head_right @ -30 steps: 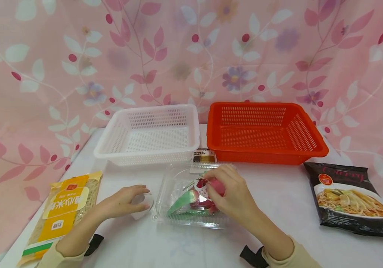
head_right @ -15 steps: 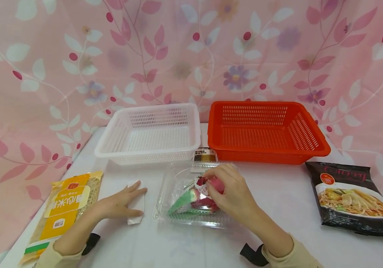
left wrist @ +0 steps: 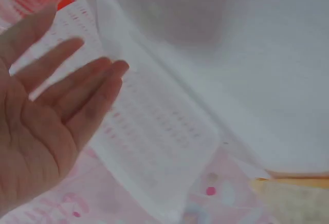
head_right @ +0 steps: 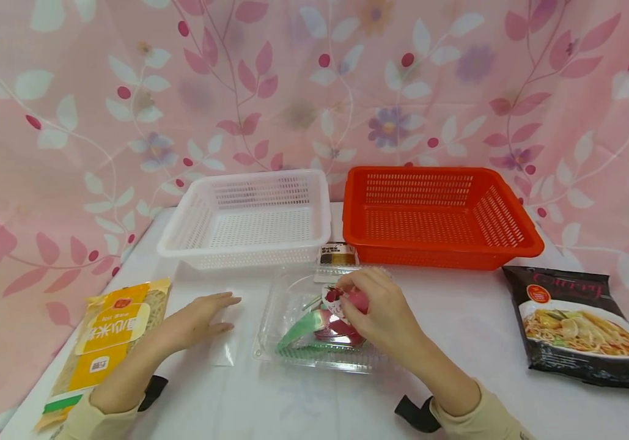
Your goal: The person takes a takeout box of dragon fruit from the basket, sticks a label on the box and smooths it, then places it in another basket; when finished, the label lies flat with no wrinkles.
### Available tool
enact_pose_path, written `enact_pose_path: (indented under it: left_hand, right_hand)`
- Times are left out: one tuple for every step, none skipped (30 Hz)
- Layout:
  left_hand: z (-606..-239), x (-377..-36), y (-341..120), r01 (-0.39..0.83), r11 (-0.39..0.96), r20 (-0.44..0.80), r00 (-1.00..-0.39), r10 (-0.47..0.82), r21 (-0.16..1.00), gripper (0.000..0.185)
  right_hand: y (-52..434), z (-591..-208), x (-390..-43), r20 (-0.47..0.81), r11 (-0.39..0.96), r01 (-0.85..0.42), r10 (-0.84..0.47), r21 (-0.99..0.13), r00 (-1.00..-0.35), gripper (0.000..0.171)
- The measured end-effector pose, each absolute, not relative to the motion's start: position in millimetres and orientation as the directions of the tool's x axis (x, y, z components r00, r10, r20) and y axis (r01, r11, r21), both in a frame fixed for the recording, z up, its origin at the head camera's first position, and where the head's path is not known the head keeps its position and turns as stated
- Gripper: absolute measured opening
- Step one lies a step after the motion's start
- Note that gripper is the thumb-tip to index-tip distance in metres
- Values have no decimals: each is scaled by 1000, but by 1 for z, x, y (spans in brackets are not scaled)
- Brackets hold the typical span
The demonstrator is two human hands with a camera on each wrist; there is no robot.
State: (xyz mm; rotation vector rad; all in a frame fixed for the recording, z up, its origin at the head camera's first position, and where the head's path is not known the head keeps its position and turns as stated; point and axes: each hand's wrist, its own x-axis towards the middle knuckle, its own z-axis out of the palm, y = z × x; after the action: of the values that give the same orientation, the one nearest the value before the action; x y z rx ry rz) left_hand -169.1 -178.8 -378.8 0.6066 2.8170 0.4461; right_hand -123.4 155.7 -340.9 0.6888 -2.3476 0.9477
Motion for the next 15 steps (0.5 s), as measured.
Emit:
enact_pose_path:
  left_hand:
    - [-376, -168, -176, 388, 863, -98, -893, 438, 323, 49]
    - [-374, -167, -174, 410, 860, -51, -894, 445, 305, 46]
    - [-371, -166, -171, 426, 858, -12, -894, 448, 286, 44]
    - [-368, -165, -169, 436, 859, 13, -893, 449, 269, 43]
    - [-365, -164, -166, 436, 863, 24, -895, 445, 254, 42]
    - [-363, -163, -164, 440, 866, 33, -895, 446, 236, 42]
    - [-360, -162, -161, 443, 870, 38, -894, 446, 219, 41]
    - [-358, -160, -159, 448, 871, 46, -893, 449, 201, 41]
    - [-355, -158, -157, 455, 871, 58, -890, 453, 186, 41]
    - [-353, -156, -155, 465, 868, 77, -885, 459, 171, 40]
    - [-350, -154, -152, 480, 863, 103, -877, 469, 158, 40]
    - [-347, -151, -150, 498, 855, 137, -866, 481, 144, 40]
    - [-344, -149, -147, 519, 845, 176, -851, 495, 129, 39]
    - [-341, -146, -144, 549, 828, 228, -826, 516, 115, 38]
    - [-338, -144, -140, 576, 811, 277, -799, 533, 101, 37]
  right_hand:
    - [155, -341, -124, 617, 627, -616, -262, -476, -742, 29]
    - [155, -341, -124, 613, 627, -614, -262, -479, -746, 29]
    - [155, -341, -125, 610, 628, -613, -263, -480, -747, 29]
    - [155, -341, -125, 608, 629, -612, -264, -480, -748, 29]
    - [155, -341, -125, 604, 626, -610, -265, -485, -752, 29]
    - [155, -341, -125, 599, 624, -608, -266, -491, -756, 28]
    - [155, -341, -125, 594, 623, -605, -265, -495, -760, 27]
    - [155, -341, -125, 589, 623, -602, -265, -500, -763, 27]
    - [155, -341, -126, 586, 623, -600, -266, -502, -766, 26]
    - [155, -340, -126, 582, 622, -599, -267, -504, -768, 26]
    - [155, -340, -126, 578, 622, -597, -267, -508, -771, 27]
    - [155, -340, -126, 574, 623, -594, -268, -509, -773, 27]
    - [155, -340, -126, 569, 624, -590, -267, -512, -777, 27]
    - [155, -339, -126, 565, 625, -587, -268, -515, -781, 28]
    - [155, -339, -126, 559, 625, -583, -267, -520, -785, 28]
